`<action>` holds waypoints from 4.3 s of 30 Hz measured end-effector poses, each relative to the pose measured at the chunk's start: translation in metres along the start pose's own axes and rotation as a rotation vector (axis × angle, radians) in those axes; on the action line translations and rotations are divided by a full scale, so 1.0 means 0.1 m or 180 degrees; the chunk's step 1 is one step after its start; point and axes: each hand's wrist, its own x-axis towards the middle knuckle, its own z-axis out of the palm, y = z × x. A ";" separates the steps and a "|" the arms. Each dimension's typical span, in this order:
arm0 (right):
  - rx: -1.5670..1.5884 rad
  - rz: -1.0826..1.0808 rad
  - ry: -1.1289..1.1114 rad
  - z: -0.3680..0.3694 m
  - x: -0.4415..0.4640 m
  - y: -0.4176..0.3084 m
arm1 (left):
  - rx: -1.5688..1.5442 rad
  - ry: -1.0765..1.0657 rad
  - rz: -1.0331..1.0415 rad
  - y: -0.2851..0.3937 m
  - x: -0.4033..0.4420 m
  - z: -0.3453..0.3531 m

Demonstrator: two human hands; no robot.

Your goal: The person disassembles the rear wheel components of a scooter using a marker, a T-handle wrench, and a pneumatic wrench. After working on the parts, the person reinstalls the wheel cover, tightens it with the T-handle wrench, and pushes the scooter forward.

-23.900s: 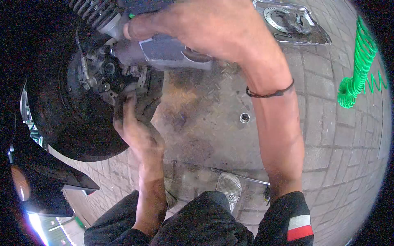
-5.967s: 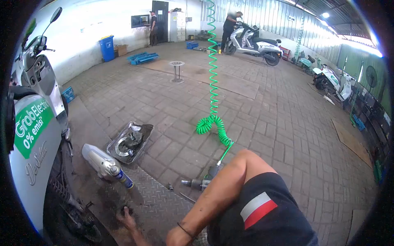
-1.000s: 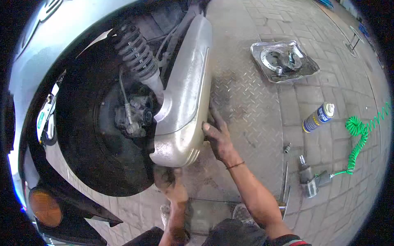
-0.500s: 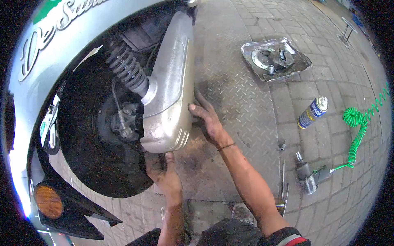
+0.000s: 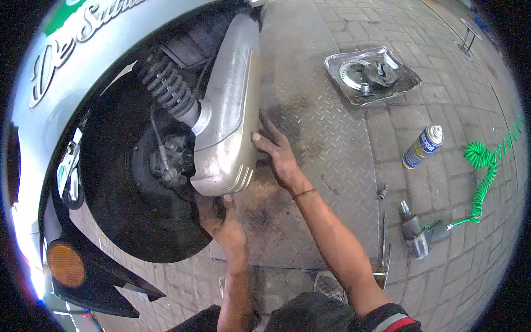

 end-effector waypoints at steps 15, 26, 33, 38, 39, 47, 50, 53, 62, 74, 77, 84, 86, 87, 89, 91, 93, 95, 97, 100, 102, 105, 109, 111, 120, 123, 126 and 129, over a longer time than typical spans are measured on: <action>-0.1690 -0.1179 0.1720 0.23 -0.30 -0.20 | -0.0359 0.0226 0.0038 -0.12 -0.02 0.12; -0.2863 -0.1732 0.1239 0.18 -0.29 -0.42 | 0.0163 0.0268 0.0291 -0.33 0.00 0.07; -0.2715 -0.1266 0.0914 0.26 -0.36 -0.71 | -0.0141 0.0142 0.0218 -0.09 -0.05 0.10; -0.2094 -0.1097 0.0964 -0.01 -0.22 -0.39 | -0.0072 0.0160 0.0220 -0.13 0.00 0.08; -0.2045 -0.1047 0.0985 -0.03 -0.22 -0.37 | -0.0190 0.0082 0.0258 -0.14 0.01 0.08; -0.0968 -0.0497 0.1236 -0.38 -0.41 -0.43 | -0.0312 -0.0131 0.0163 -0.39 0.05 0.06; -0.0647 -0.0507 0.1292 -0.52 -0.42 -0.23 | -0.0190 0.0196 0.0129 -0.21 -0.01 0.22; -0.0462 -0.0503 0.1401 -0.58 -0.41 -0.09 | -0.0042 0.0085 0.0463 -0.26 0.01 0.22; 0.0316 -0.0372 0.1048 -0.52 -0.27 0.07 | 0.1004 0.0650 0.0536 -0.55 -0.01 0.00; -0.0977 -0.2299 0.0929 -0.08 -0.03 0.07 | 0.0115 0.0619 0.0075 -0.43 0.00 0.13; -0.1279 -0.2445 0.0972 -0.05 -0.04 0.05 | 0.0066 0.0587 0.0153 -0.44 -0.01 0.09; -0.1576 -0.2222 0.0975 -0.01 -0.10 -0.03 | 0.0301 0.0471 0.0009 -0.45 0.03 -0.01; -0.1534 -0.2161 0.0984 0.00 -0.14 -0.12 | 0.0164 0.0400 0.0069 -0.48 0.06 -0.01; -0.1570 -0.2190 0.0982 0.01 -0.15 -0.15 | 0.0141 0.0392 0.0143 -0.49 0.07 -0.01; -0.1859 -0.1811 0.1067 0.02 -0.16 -0.17 | 0.0119 0.0409 0.0089 -0.47 0.07 -0.04; -0.1972 -0.1839 0.0864 0.03 -0.17 -0.17 | 0.0365 0.0426 0.0152 -0.43 0.06 -0.02; -0.2254 -0.2051 0.1237 0.11 -0.21 -0.13 | 0.0571 0.0411 0.0317 -0.38 0.07 -0.01; -0.2295 -0.2235 0.1380 0.15 -0.23 -0.06 | 0.0673 0.0456 0.0150 -0.42 0.09 -0.10; -0.2349 -0.2058 0.1154 0.10 -0.25 -0.14 | 0.0111 0.0026 -0.0226 -0.35 0.10 -0.02; -0.1862 -0.2283 0.0751 0.02 -0.18 -0.23 | 0.0340 -0.0005 0.0065 -0.25 0.10 0.03; -0.1653 -0.2024 0.0710 -0.01 -0.21 -0.28 | 0.0567 0.0193 0.0210 -0.29 0.12 0.02; -0.1405 -0.1695 0.0758 0.03 -0.21 -0.33 | 0.0751 0.0124 0.0153 -0.32 0.17 -0.05; -0.1738 -0.1859 0.0982 0.10 -0.18 -0.30 | 0.0225 -0.0092 0.0038 -0.24 0.13 -0.03; -0.1567 -0.1889 0.0919 0.09 -0.17 -0.31 | 0.0453 -0.0164 0.0117 -0.25 0.13 -0.05; -0.2299 -0.1949 0.1026 0.11 -0.16 -0.27 | 0.0135 -0.0170 -0.0051 -0.13 0.05 0.04; -0.2810 -0.1685 0.0922 0.13 -0.26 -0.42 | 0.0206 -0.0199 0.0080 -0.19 0.07 0.02; -0.3391 -0.1376 0.0824 0.12 -0.32 -0.43 | -0.0298 -0.0198 -0.0039 -0.28 0.10 -0.02; -0.3053 -0.1075 0.1138 -0.03 -0.55 -0.37 | -0.0242 -0.0184 0.0052 -0.18 0.08 0.01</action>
